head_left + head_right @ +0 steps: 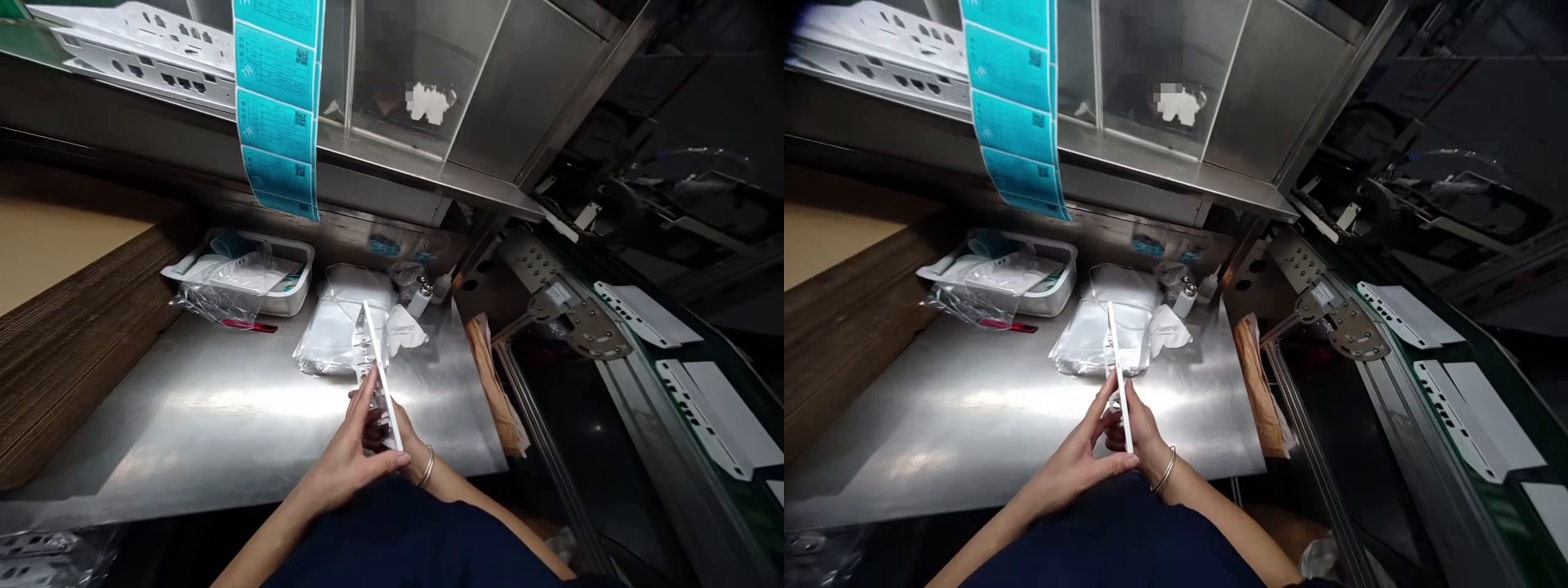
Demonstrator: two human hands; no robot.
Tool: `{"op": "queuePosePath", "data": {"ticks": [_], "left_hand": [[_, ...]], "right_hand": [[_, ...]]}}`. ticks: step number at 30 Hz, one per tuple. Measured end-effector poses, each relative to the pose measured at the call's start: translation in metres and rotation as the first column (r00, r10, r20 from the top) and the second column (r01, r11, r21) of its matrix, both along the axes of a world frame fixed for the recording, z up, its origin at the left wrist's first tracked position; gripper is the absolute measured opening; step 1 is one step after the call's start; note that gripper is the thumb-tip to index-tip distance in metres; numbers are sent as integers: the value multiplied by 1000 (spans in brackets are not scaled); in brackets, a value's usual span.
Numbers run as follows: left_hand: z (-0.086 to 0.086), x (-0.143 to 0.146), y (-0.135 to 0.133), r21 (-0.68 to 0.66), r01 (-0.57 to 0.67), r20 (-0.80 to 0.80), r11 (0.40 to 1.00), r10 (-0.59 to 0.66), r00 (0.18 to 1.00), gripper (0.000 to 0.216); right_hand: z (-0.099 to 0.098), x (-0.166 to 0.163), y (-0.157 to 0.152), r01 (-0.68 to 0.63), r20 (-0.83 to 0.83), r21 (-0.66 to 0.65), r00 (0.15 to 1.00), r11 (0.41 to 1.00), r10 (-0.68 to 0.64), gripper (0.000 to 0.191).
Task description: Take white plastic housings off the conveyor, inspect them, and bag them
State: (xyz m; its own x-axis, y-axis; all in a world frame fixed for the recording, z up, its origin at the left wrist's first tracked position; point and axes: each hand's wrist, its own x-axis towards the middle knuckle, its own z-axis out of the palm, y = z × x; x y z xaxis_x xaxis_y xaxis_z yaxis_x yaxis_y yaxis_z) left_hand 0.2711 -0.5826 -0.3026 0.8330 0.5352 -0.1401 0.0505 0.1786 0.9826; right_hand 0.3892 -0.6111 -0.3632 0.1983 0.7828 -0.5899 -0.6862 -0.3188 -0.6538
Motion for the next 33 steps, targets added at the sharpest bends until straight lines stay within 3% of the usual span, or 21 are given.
{"op": "queuePosePath", "data": {"ticks": [2,5,8,10,13,17,19,21,24,27,30,33], "left_hand": [[-3,4,1,-25,9,60,1000,-7,998,105],[-5,6,6,-88,-98,210,991,114,971,91],[-11,2,13,-64,-307,273,950,313,910,88],[-18,-2,20,17,-358,289,934,338,896,97],[-28,-6,28,137,-345,287,929,296,911,102],[-29,-4,31,220,-331,361,918,239,902,94],[-26,-1,33,149,-357,392,922,276,877,89],[-21,2,39,-35,-401,310,916,391,866,77],[-13,10,55,-376,-444,34,813,491,871,54],[-6,22,71,-647,-441,-112,622,494,862,44],[-1,34,78,-789,-441,-202,428,497,844,38],[-3,43,76,-846,-413,-216,338,491,844,34]], "right_hand": [[0,9,0,58,99,42,993,997,-62,56],[2,31,-3,116,325,269,923,956,-204,48],[2,60,-10,-75,531,399,831,914,-164,42],[1,74,-13,-221,610,392,789,893,-72,42],[3,80,-15,-297,635,394,772,870,-24,38],[8,76,-13,-269,591,428,806,863,-42,27],[8,76,-12,-230,564,417,824,879,-51,27],[8,77,-12,-189,502,377,865,907,-28,30],[14,74,-13,-221,246,256,956,941,158,29],[31,63,-13,-245,-69,204,962,948,264,40],[53,51,-9,-106,-270,166,951,980,148,47],[66,49,-5,53,-415,90,910,995,-11,37]]}}
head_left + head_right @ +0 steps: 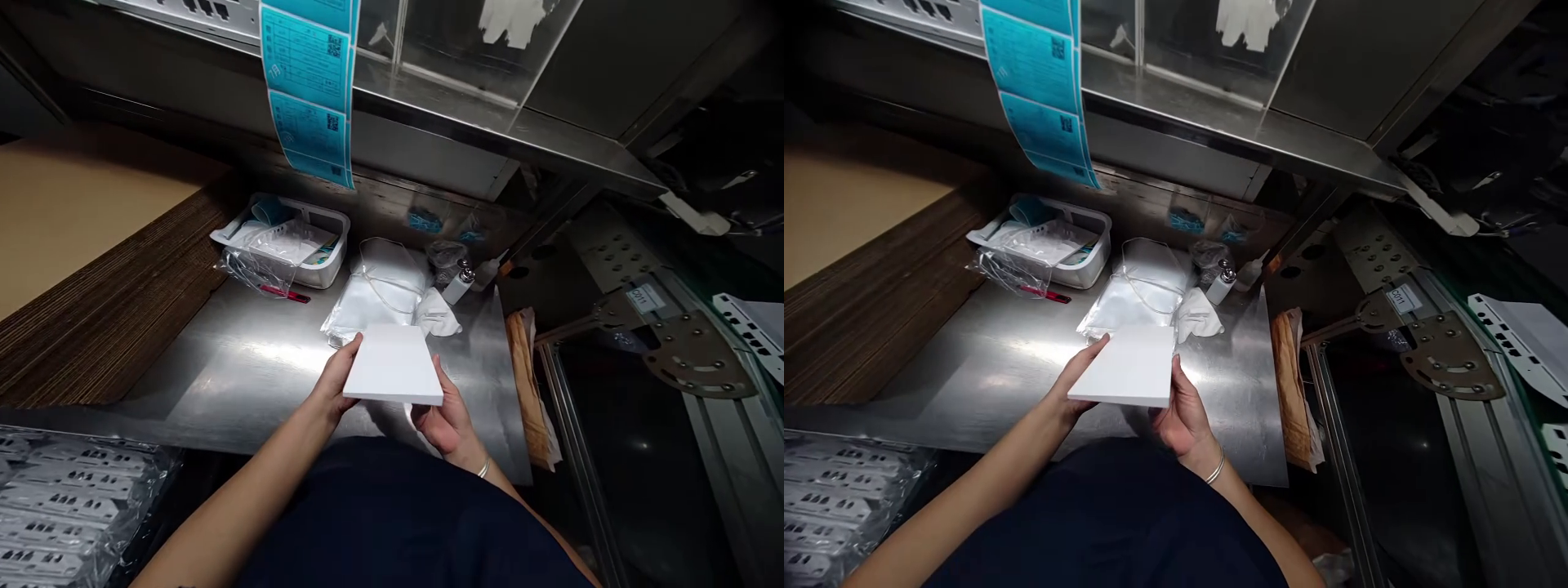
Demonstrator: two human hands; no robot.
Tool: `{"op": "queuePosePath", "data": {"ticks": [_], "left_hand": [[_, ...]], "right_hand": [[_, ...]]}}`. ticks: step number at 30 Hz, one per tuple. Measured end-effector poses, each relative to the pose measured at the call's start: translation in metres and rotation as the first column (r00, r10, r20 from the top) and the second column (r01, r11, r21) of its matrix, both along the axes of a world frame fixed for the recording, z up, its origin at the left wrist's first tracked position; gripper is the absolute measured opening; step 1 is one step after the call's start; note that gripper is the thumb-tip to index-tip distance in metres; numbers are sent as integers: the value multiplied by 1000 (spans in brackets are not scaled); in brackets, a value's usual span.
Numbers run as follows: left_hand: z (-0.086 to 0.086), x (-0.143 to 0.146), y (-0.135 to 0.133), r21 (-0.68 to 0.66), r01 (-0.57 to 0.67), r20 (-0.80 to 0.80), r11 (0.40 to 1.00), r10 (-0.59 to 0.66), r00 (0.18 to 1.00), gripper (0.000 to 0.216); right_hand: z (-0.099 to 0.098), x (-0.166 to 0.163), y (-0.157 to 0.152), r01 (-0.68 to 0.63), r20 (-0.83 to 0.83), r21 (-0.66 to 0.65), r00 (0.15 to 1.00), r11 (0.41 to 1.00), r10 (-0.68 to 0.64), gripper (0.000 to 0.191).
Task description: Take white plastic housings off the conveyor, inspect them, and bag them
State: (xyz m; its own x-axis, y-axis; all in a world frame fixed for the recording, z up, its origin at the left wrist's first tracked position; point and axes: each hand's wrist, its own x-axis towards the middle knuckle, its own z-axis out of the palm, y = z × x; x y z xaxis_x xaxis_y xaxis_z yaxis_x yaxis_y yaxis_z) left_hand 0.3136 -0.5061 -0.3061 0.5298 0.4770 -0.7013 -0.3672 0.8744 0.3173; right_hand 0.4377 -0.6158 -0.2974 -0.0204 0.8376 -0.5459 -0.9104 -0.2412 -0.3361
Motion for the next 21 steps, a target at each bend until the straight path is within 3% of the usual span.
{"op": "queuePosePath", "data": {"ticks": [7,10,15,18,21], "left_hand": [[-16,5,-7,-9,5,91,1000,-4,996,17],[-22,6,-7,25,35,61,999,-36,997,19],[-46,-7,-5,163,164,-132,973,-143,981,43],[-60,-26,-3,282,199,-273,939,-120,954,44],[-63,-42,-3,433,237,-369,869,-69,927,48]], "right_hand": [[0,11,-2,124,-134,-43,983,991,-129,32],[1,11,-2,147,-99,-72,983,987,-153,30],[1,1,-6,108,241,53,963,993,-118,31],[0,-4,-11,-62,471,142,882,988,-12,33],[1,-8,-14,-209,596,172,800,963,67,31]]}}
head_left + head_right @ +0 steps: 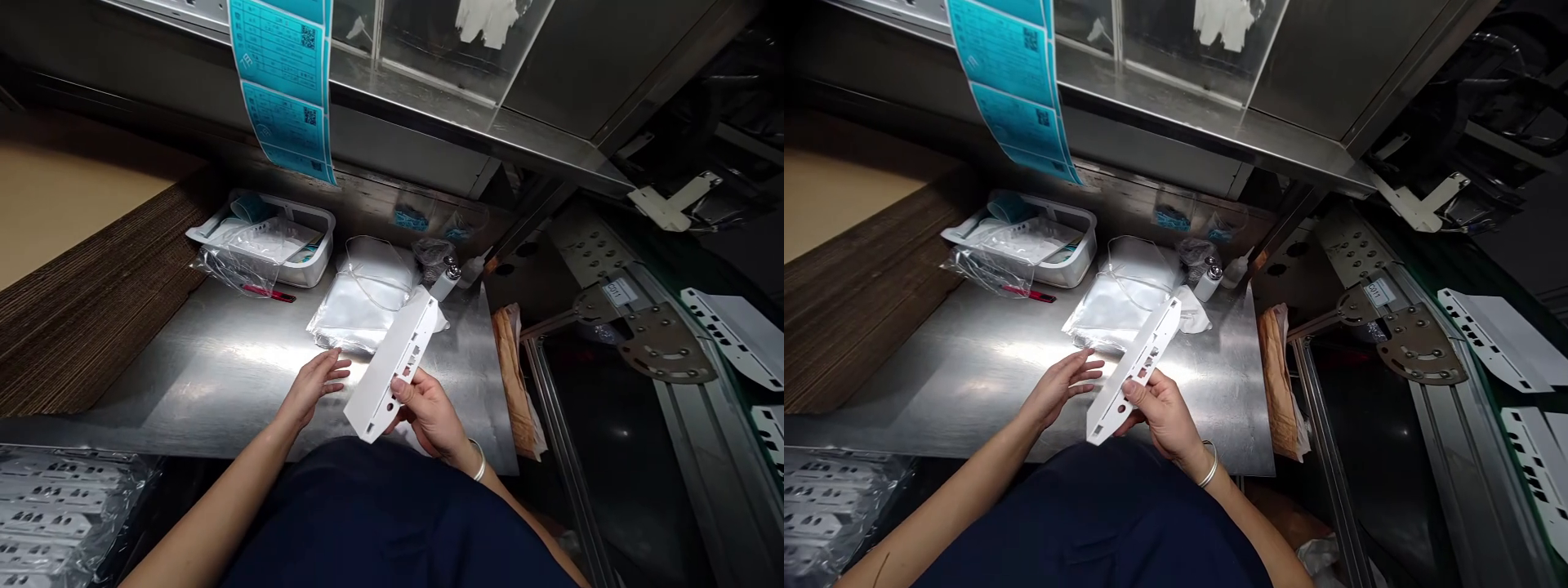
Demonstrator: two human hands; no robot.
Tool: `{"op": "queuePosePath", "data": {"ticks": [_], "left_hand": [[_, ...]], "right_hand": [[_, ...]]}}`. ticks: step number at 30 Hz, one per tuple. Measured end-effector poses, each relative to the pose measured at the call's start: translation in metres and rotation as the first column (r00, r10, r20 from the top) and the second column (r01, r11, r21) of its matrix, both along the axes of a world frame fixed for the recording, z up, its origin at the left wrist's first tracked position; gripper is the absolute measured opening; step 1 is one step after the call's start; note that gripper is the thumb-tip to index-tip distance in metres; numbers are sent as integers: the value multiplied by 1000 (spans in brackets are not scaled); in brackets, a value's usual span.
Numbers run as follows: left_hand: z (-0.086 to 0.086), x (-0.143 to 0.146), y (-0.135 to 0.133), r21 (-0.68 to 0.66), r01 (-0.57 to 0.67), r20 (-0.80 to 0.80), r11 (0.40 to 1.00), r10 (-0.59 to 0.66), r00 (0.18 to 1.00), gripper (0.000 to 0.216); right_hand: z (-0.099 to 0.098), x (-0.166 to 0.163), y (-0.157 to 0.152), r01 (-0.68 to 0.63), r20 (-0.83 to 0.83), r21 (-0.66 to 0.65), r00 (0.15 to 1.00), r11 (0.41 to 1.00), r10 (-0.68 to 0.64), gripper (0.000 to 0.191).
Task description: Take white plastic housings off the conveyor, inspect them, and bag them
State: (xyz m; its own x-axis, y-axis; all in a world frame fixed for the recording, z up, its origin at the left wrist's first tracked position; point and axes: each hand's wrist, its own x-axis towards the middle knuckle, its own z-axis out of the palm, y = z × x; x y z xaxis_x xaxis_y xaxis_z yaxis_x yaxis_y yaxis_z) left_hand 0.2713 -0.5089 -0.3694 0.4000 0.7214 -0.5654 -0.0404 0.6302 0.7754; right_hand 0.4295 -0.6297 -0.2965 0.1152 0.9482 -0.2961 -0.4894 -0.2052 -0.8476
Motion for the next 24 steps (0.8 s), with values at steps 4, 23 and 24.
{"op": "queuePosePath", "data": {"ticks": [4,23,24], "left_hand": [[6,-7,-4,205,4,-57,979,8,998,52],[26,-20,-49,189,269,271,944,-313,910,94],[25,-30,-50,121,190,275,974,-217,937,89]], "right_hand": [[1,-5,1,-101,94,13,991,995,100,25],[-24,-5,27,-319,398,17,871,947,287,39],[-30,1,37,-277,536,23,815,961,222,40]]}}
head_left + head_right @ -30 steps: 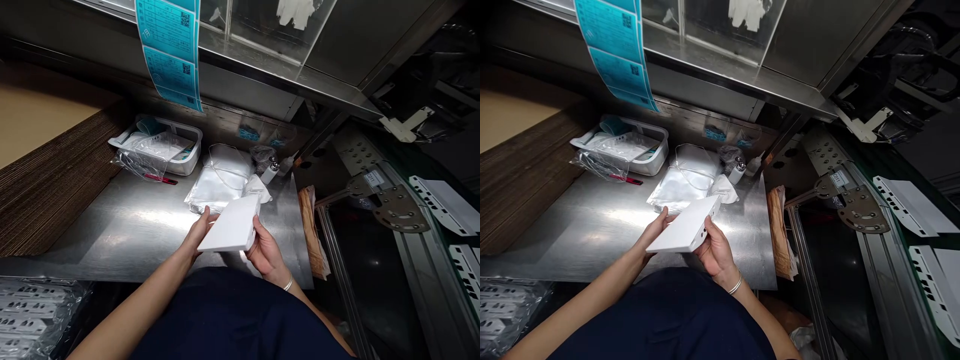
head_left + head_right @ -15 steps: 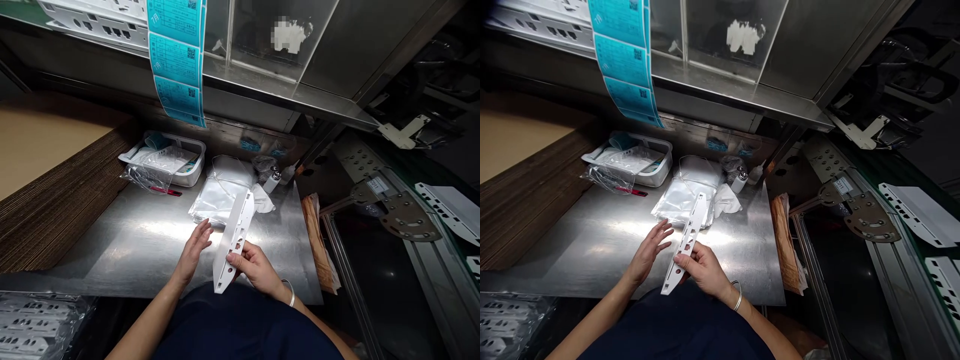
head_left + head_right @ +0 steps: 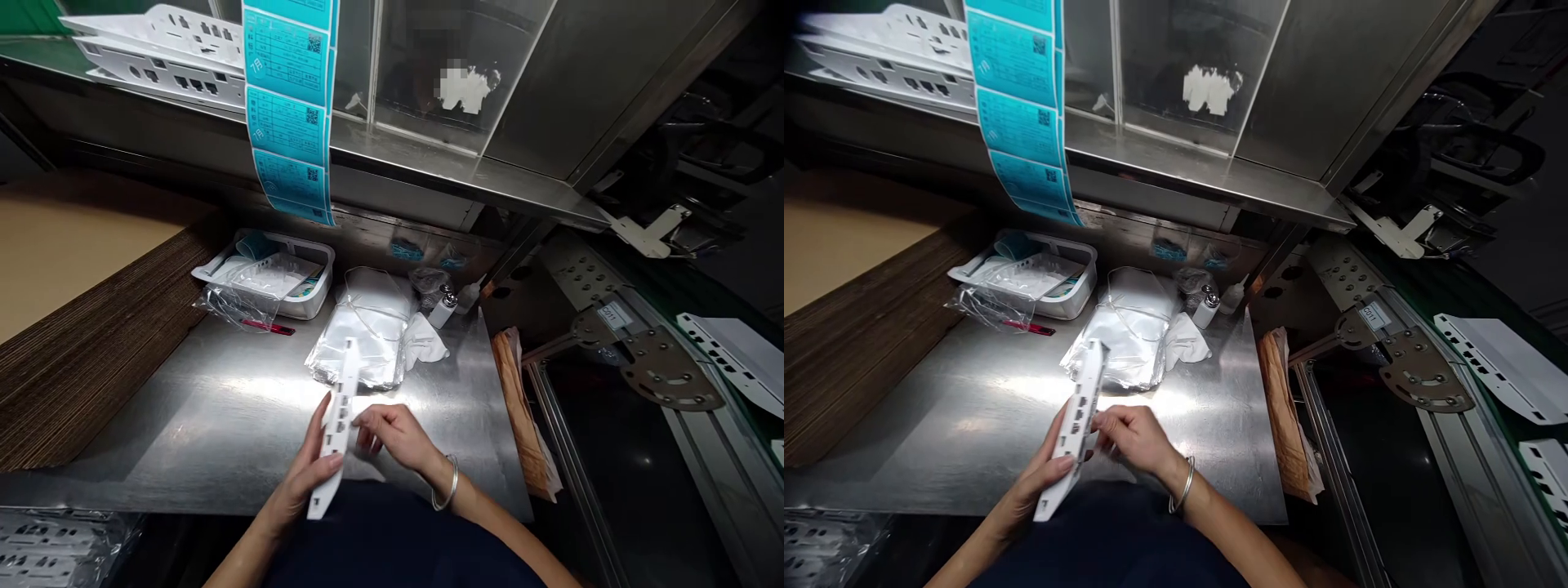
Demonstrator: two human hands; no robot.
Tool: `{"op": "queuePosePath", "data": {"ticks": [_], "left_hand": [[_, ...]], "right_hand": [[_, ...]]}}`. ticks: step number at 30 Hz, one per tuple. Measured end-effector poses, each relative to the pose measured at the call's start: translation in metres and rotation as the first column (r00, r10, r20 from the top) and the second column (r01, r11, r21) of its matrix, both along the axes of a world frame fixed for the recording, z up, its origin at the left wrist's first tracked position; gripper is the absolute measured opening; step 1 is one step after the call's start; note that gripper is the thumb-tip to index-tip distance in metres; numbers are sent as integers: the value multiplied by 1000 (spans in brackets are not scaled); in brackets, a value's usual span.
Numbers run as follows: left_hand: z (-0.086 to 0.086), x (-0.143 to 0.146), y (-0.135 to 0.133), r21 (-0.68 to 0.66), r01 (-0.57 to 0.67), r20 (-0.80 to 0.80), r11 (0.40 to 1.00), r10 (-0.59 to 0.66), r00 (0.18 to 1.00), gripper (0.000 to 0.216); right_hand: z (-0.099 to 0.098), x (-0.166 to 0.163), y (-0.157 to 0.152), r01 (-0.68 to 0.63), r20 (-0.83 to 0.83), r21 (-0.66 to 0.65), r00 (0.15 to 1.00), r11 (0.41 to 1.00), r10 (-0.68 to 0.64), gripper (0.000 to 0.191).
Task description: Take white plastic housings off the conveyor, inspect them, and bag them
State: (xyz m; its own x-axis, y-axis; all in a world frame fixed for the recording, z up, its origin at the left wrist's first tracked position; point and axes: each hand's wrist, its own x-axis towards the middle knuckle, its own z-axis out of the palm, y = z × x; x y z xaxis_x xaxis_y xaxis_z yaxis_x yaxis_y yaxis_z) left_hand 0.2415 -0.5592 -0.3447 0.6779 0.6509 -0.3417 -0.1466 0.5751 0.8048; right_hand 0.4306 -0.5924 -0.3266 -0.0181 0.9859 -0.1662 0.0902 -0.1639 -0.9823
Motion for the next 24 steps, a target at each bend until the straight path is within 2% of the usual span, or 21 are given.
{"op": "queuePosePath", "data": {"ticks": [1,2,3,4,5,6,8,9,10,12,14,15,18,20,22,24], "left_hand": [[-2,-11,0,-62,-86,-15,994,86,996,84],[-3,-21,2,-120,-170,-11,978,170,985,78],[-5,-31,4,-181,-240,21,954,248,969,74],[-6,-39,6,-245,-285,81,927,312,947,70],[-7,-44,8,-302,-308,160,902,366,917,68],[-6,-47,10,-345,-317,251,884,412,876,68],[-1,-48,12,-400,-280,422,873,446,789,70],[3,-46,12,-411,-259,489,874,451,747,73],[7,-45,12,-426,-226,530,876,444,722,76],[14,-43,12,-430,-221,559,875,450,696,84],[19,-43,11,-413,-222,546,883,435,716,94],[20,-44,11,-401,-221,535,889,423,731,98],[20,-46,10,-369,-197,542,908,383,748,104],[15,-47,11,-353,-159,583,922,350,734,104],[10,-46,14,-343,-118,630,932,321,707,104],[6,-44,17,-343,-91,660,935,309,684,103]], "right_hand": [[-6,8,13,68,175,94,981,993,-84,36],[-12,17,29,116,341,216,922,969,-186,31],[-17,27,47,114,470,325,842,939,-265,28],[-21,36,66,62,571,382,769,922,-288,28],[-24,44,84,-21,668,365,702,931,-246,31],[-26,50,102,-105,757,289,634,952,-160,36],[-29,54,133,-229,868,50,491,972,71,44],[-30,53,145,-265,882,-54,439,963,171,49],[-31,52,154,-295,877,-121,414,948,241,49],[-35,51,168,-347,856,-208,388,914,343,33],[-40,54,175,-408,835,-264,358,874,419,14],[-43,58,177,-449,825,-266,352,853,443,11],[-51,69,173,-538,762,-214,430,815,484,19],[-55,71,165,-514,740,-189,485,837,465,30],[-59,68,156,-458,789,-202,448,866,421,43],[-61,62,151,-422,841,-241,359,874,405,34]]}}
